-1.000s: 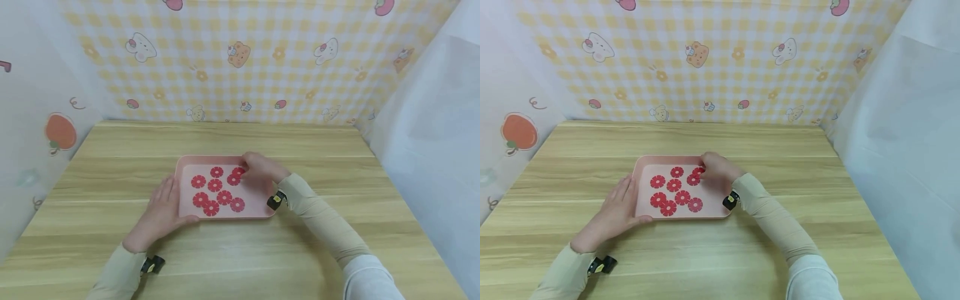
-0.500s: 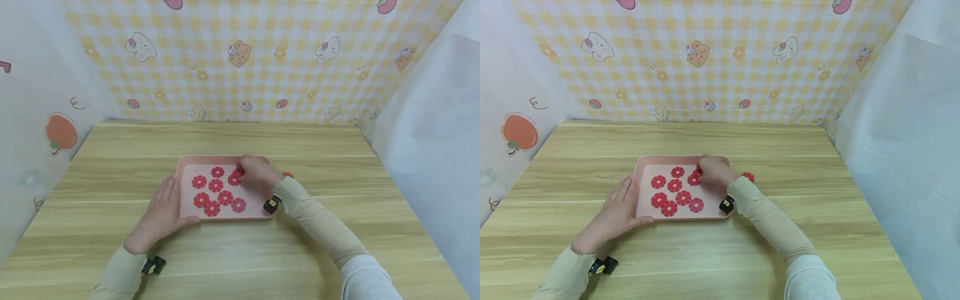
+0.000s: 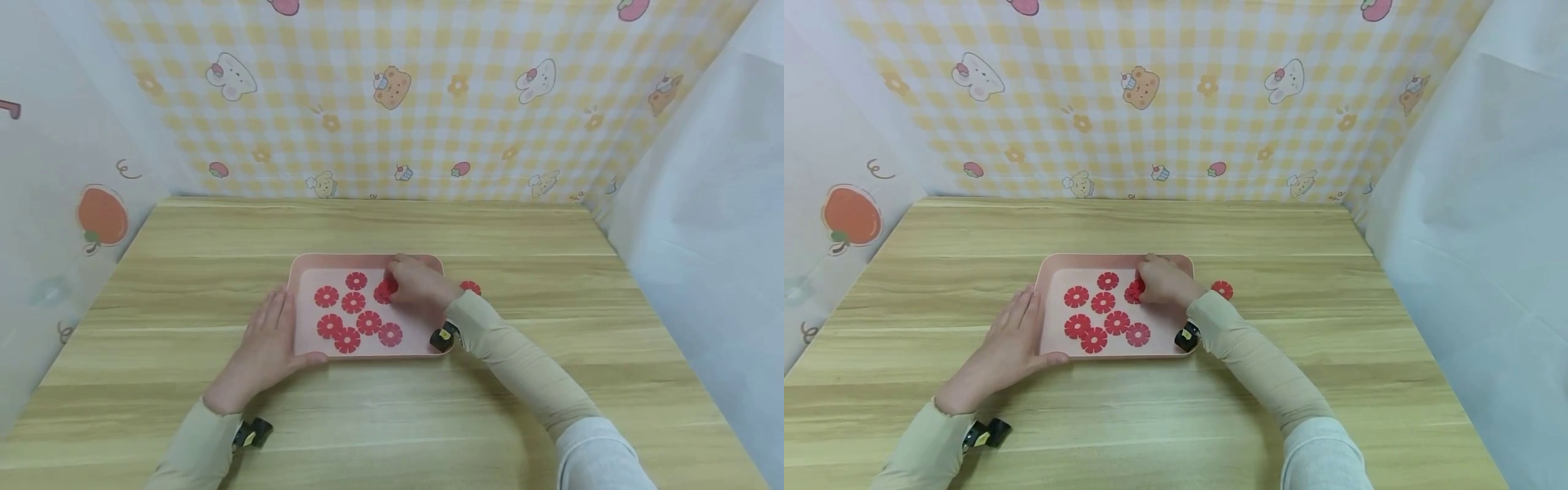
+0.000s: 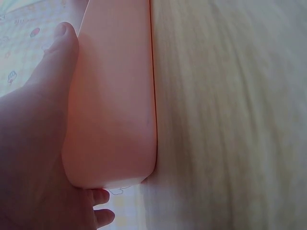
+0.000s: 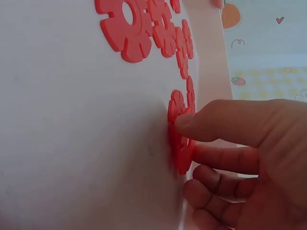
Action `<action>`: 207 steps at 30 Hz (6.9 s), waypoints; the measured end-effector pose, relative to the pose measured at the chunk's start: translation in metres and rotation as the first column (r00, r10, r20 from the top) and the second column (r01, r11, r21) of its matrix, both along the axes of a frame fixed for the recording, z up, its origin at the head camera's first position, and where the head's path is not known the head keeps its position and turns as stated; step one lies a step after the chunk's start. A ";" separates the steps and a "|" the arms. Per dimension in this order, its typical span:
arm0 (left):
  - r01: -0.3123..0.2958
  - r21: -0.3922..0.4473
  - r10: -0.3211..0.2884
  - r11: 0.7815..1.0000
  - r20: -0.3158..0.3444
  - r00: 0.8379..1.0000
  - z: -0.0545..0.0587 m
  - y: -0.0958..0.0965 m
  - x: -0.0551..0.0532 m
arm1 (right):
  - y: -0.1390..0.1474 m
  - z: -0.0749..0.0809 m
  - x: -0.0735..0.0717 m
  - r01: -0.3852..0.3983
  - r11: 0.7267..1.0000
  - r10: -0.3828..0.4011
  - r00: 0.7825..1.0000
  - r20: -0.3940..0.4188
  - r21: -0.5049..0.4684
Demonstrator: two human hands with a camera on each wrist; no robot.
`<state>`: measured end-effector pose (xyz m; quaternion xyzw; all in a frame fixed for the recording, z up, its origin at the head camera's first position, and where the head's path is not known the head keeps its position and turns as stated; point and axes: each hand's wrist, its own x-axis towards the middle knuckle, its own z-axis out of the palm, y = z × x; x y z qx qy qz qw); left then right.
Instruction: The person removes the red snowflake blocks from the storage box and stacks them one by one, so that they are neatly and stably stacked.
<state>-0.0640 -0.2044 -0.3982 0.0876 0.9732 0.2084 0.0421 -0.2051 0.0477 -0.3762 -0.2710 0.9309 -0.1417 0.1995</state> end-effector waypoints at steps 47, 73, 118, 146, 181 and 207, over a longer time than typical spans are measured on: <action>0.013 0.012 -0.013 1.000 -0.046 0.999 0.000 0.003 -0.001 | 0.125 0.014 -0.008 0.160 0.983 -0.168 0.981 -0.098 -0.089; 0.022 0.008 -0.021 1.000 -0.054 0.998 -0.003 0.003 -0.002 | 0.147 -0.019 -0.001 0.202 0.970 -0.211 0.976 -0.056 -0.136; 0.015 0.017 -0.014 1.000 -0.054 0.998 0.000 0.002 -0.002 | 0.038 0.041 -0.014 -0.089 0.993 0.090 0.996 0.013 -0.084; 0.013 0.032 -0.012 0.999 -0.041 0.999 -0.004 0.002 -0.002 | -0.002 -0.002 -0.006 -0.094 0.995 0.097 0.993 0.061 -0.039; 0.015 0.026 -0.014 1.000 -0.029 0.999 0.000 0.002 -0.001 | 0.014 0.019 -0.002 -0.014 0.997 0.017 0.999 0.042 -0.074; 0.029 0.033 -0.027 0.999 -0.069 0.997 -0.003 0.003 -0.004 | 0.097 0.024 -0.017 -0.017 0.992 0.004 0.995 -0.102 -0.123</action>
